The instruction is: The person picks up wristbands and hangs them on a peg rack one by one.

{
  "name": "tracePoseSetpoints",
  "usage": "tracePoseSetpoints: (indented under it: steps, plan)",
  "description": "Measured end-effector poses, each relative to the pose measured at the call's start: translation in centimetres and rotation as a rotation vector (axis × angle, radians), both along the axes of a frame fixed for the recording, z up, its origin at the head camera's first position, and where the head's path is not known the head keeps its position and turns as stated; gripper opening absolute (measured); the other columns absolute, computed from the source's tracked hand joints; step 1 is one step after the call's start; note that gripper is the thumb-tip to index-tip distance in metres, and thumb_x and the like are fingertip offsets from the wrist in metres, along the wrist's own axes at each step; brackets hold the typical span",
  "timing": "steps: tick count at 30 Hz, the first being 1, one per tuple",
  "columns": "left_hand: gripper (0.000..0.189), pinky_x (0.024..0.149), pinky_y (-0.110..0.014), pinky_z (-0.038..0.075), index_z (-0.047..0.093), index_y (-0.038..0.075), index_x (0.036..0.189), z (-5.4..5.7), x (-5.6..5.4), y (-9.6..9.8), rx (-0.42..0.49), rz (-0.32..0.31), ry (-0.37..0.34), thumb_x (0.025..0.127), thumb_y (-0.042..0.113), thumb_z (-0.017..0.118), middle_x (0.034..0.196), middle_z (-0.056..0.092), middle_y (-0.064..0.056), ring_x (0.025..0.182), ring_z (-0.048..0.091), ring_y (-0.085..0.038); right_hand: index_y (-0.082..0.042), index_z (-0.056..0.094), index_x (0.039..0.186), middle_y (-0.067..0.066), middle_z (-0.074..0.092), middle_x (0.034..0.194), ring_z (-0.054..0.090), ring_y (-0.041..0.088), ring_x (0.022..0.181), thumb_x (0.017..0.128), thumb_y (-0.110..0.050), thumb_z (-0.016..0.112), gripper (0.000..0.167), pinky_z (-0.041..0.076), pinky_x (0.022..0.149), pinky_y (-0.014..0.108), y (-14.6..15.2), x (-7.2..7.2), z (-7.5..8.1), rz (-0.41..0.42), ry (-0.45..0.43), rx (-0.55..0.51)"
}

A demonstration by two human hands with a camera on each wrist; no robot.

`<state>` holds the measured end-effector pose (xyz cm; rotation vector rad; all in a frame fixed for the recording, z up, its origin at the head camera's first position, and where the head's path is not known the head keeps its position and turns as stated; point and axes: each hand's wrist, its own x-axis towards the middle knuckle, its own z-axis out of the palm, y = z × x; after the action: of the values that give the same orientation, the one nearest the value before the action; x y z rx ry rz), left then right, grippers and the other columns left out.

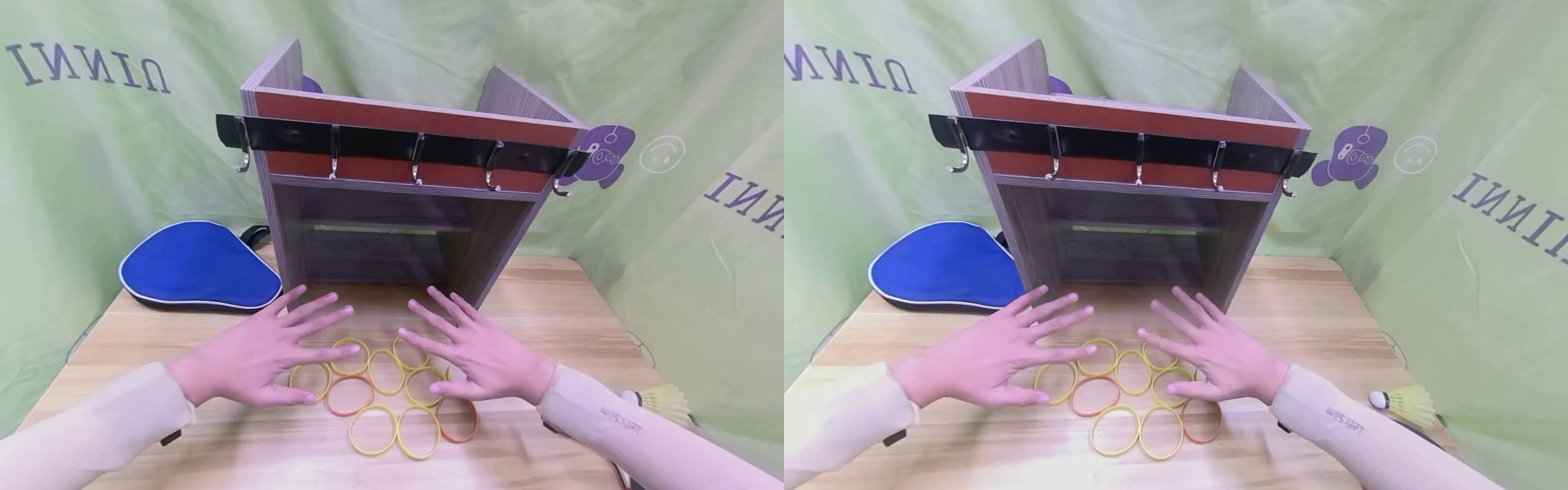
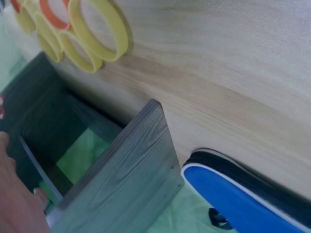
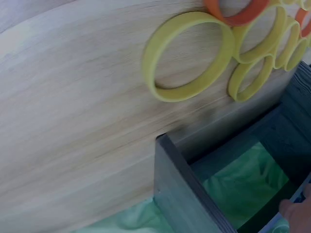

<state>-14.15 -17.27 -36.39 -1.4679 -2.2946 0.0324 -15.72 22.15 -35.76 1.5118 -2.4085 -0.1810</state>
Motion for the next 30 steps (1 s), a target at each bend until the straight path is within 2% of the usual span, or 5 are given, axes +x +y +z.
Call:
tracePoseSetpoints:
  steps: [6, 10, 17, 22, 30]
  plan:
    - [0.063, 0.108, -0.053, 0.053, 0.046, 0.029, 0.159, 0.8, 0.1, -1.0, 0.157, -0.018, -0.054, 0.103, 0.058, 0.052, 0.156, 0.054, -0.009, 0.140, 0.054, -0.030, -0.032, 0.016, 0.169, 0.005, 0.015, 0.178, 0.019, 0.033, 0.165, 0.106, -0.061, 0.046, 0.075, 0.037, 0.127, 0.051, -1.3, -0.2, 0.1, -0.102, -0.233, -0.061]
    - [0.049, 0.090, -0.040, 0.059, 0.066, 0.014, 0.137, 0.3, -0.2, -2.2, 0.325, -0.005, -0.052, 0.109, 0.048, 0.045, 0.128, 0.067, -0.007, 0.114, 0.064, -0.021, -0.031, 0.021, 0.168, 0.000, 0.020, 0.177, 0.029, 0.028, 0.162, 0.107, -0.054, 0.050, 0.072, 0.039, 0.126, 0.050, -2.2, -0.5, -0.1, -0.193, -0.465, -0.149]
    - [0.008, 0.081, -0.020, 0.055, 0.075, 0.013, 0.099, -1.6, -0.8, -4.0, 0.629, 0.202, -0.177, 0.097, 0.013, 0.067, 0.098, 0.070, 0.002, 0.092, 0.065, -0.010, 0.003, 0.055, 0.145, 0.018, 0.061, 0.148, 0.058, 0.035, 0.136, 0.104, -0.021, 0.063, 0.048, 0.049, 0.116, 0.052, -3.6, -1.9, -1.2, -0.252, -0.567, -0.234]
    - [0.008, 0.076, -0.004, 0.053, 0.074, 0.005, 0.100, -2.5, -1.0, -3.5, 0.887, 0.378, -0.379, 0.098, 0.004, 0.066, 0.095, 0.071, -0.005, 0.088, 0.060, 0.010, 0.005, 0.068, 0.122, 0.017, 0.074, 0.118, 0.074, 0.025, 0.102, 0.099, -0.003, 0.066, 0.024, 0.063, 0.092, 0.039, -4.0, -3.0, -2.7, -0.331, -0.642, -0.300]
    - [0.047, 0.086, -0.022, 0.064, 0.049, -0.004, 0.149, -2.9, -1.2, -2.5, 1.012, 0.479, -0.906, 0.109, 0.019, 0.056, 0.152, 0.054, -0.028, 0.108, 0.059, 0.017, 0.001, 0.073, 0.100, 0.008, 0.072, 0.088, 0.061, 0.010, 0.076, 0.093, 0.001, 0.071, 0.007, 0.056, 0.072, 0.023, -4.2, -3.8, -4.5, -0.413, -0.620, -0.344]
